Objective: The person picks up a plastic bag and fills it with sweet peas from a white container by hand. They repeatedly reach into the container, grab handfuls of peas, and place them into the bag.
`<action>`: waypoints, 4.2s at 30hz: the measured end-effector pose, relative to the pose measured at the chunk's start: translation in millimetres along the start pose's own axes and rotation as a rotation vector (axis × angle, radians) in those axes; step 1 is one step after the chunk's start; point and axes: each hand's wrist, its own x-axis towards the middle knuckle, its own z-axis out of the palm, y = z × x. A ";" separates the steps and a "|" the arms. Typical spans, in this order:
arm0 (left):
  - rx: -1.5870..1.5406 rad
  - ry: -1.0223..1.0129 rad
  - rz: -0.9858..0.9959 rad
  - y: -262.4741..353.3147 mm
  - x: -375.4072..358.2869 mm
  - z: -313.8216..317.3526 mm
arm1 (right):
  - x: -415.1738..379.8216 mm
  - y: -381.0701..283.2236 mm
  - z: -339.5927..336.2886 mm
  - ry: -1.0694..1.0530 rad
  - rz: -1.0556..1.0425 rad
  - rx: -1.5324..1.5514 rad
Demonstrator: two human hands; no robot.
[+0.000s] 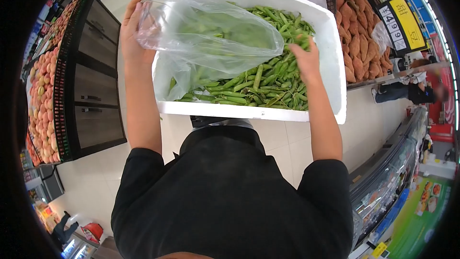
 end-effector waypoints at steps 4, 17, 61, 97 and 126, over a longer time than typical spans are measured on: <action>-0.049 -0.041 0.001 -1.7 -1.3 1.6 | 16.8 0.8 -27.8 0.043 0.109 0.515; 0.007 -0.354 -0.133 -2.6 -20.0 31.7 | -16.1 -139.6 -48.4 -0.644 -0.148 1.125; -0.295 -0.373 -0.082 -2.3 0.4 -2.2 | -27.7 -94.9 -3.1 0.010 -0.545 -0.087; -0.166 -0.212 0.073 -2.3 -1.0 -4.7 | -13.0 36.3 29.9 -0.473 -0.282 -0.883; -0.144 -0.164 0.102 -1.0 -0.4 -3.1 | -38.5 -8.7 39.7 -0.821 -0.313 -1.232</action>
